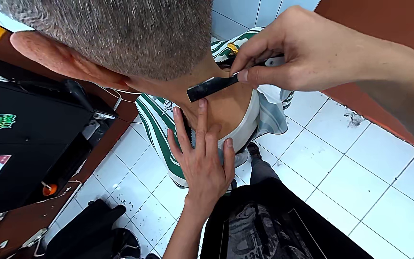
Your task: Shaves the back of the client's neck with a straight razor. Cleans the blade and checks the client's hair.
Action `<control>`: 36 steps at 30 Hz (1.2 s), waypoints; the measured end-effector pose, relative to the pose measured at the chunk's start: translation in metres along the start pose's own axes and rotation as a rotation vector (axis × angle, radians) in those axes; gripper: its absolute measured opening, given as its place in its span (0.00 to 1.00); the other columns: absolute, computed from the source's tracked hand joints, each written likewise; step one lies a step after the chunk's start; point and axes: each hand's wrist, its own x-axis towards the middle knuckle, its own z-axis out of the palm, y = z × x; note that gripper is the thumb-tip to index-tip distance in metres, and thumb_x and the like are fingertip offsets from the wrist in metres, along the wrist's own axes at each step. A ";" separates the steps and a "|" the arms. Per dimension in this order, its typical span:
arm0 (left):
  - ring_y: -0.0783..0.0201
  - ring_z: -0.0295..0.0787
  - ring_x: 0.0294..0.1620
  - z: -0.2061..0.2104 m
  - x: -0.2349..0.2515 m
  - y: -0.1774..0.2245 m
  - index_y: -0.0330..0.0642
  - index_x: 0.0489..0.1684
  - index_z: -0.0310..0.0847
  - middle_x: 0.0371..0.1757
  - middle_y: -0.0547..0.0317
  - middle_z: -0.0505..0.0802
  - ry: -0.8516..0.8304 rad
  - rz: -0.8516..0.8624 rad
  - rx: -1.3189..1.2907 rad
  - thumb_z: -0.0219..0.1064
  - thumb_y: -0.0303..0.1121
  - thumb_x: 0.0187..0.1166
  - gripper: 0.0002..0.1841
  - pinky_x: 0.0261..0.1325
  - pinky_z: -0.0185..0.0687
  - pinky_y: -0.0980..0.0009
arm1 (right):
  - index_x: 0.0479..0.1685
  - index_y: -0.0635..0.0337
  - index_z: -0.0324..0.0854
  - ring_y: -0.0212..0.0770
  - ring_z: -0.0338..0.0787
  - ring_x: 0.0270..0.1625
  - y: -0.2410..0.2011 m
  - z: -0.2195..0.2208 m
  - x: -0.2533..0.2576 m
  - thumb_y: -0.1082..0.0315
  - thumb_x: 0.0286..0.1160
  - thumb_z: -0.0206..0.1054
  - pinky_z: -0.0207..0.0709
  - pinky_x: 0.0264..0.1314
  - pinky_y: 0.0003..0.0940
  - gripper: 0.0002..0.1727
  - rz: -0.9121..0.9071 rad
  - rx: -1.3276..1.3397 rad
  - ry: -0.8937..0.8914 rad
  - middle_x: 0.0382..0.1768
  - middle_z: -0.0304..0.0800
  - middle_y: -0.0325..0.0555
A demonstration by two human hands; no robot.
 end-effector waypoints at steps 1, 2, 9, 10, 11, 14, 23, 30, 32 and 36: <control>0.37 0.44 0.95 0.000 0.000 0.000 0.45 0.48 0.84 0.92 0.50 0.67 -0.003 0.000 -0.002 0.51 0.42 0.86 0.16 0.87 0.36 0.33 | 0.44 0.53 0.90 0.12 0.83 0.32 -0.001 -0.001 0.001 0.63 0.79 0.63 0.77 0.36 0.09 0.10 -0.007 0.010 0.016 0.32 0.89 0.26; 0.36 0.44 0.95 0.000 0.000 0.000 0.45 0.47 0.83 0.92 0.50 0.67 -0.004 0.000 -0.004 0.51 0.42 0.86 0.15 0.87 0.36 0.33 | 0.44 0.53 0.90 0.12 0.82 0.33 0.000 0.000 0.001 0.63 0.79 0.63 0.77 0.36 0.09 0.10 -0.017 0.008 0.028 0.32 0.89 0.26; 0.37 0.43 0.95 0.000 0.000 -0.001 0.45 0.48 0.83 0.92 0.49 0.66 -0.002 0.000 -0.006 0.52 0.42 0.87 0.15 0.87 0.36 0.33 | 0.44 0.52 0.91 0.13 0.83 0.34 0.005 0.000 0.004 0.61 0.79 0.61 0.76 0.37 0.12 0.12 -0.048 -0.050 -0.001 0.33 0.90 0.26; 0.37 0.44 0.95 0.000 0.000 -0.001 0.45 0.47 0.83 0.92 0.49 0.67 0.001 0.004 -0.005 0.51 0.42 0.86 0.15 0.87 0.37 0.33 | 0.45 0.53 0.90 0.13 0.82 0.35 0.004 -0.002 0.005 0.62 0.79 0.60 0.76 0.38 0.11 0.12 -0.061 -0.039 0.016 0.34 0.89 0.27; 0.37 0.44 0.95 0.000 0.000 -0.001 0.44 0.47 0.83 0.92 0.49 0.67 0.002 0.006 -0.007 0.51 0.42 0.86 0.15 0.87 0.37 0.33 | 0.46 0.54 0.90 0.12 0.81 0.35 0.003 -0.004 0.005 0.63 0.80 0.59 0.75 0.38 0.10 0.12 -0.074 -0.036 0.025 0.34 0.88 0.26; 0.36 0.43 0.95 0.000 0.000 -0.001 0.45 0.47 0.83 0.91 0.49 0.67 -0.001 0.005 -0.015 0.51 0.42 0.87 0.15 0.87 0.37 0.33 | 0.44 0.53 0.90 0.13 0.82 0.35 0.006 -0.003 0.006 0.63 0.79 0.59 0.75 0.37 0.12 0.12 -0.115 -0.071 0.025 0.34 0.89 0.27; 0.36 0.44 0.95 -0.001 0.001 -0.001 0.44 0.46 0.83 0.91 0.48 0.68 0.003 0.006 -0.011 0.52 0.42 0.86 0.16 0.87 0.37 0.33 | 0.45 0.52 0.90 0.12 0.81 0.37 0.003 -0.006 0.006 0.62 0.78 0.60 0.73 0.38 0.10 0.12 -0.105 -0.069 0.074 0.35 0.89 0.27; 0.38 0.43 0.95 -0.001 0.000 -0.001 0.45 0.48 0.83 0.92 0.49 0.67 -0.001 0.006 0.003 0.51 0.42 0.87 0.16 0.88 0.37 0.34 | 0.46 0.51 0.91 0.14 0.81 0.36 0.000 -0.007 0.007 0.61 0.78 0.60 0.72 0.37 0.12 0.13 -0.080 -0.103 0.070 0.36 0.89 0.27; 0.38 0.43 0.96 -0.001 0.000 -0.001 0.45 0.47 0.82 0.92 0.49 0.66 -0.001 0.005 0.002 0.51 0.42 0.87 0.15 0.87 0.38 0.33 | 0.43 0.51 0.91 0.13 0.82 0.36 -0.004 -0.009 0.008 0.62 0.75 0.61 0.73 0.36 0.10 0.12 -0.077 -0.062 0.115 0.35 0.90 0.27; 0.39 0.43 0.95 -0.001 0.000 -0.001 0.45 0.48 0.83 0.92 0.49 0.67 0.003 0.011 -0.007 0.52 0.42 0.86 0.15 0.88 0.37 0.34 | 0.47 0.53 0.90 0.17 0.81 0.37 0.004 -0.005 0.007 0.62 0.80 0.59 0.74 0.38 0.16 0.13 -0.097 -0.118 0.041 0.38 0.89 0.30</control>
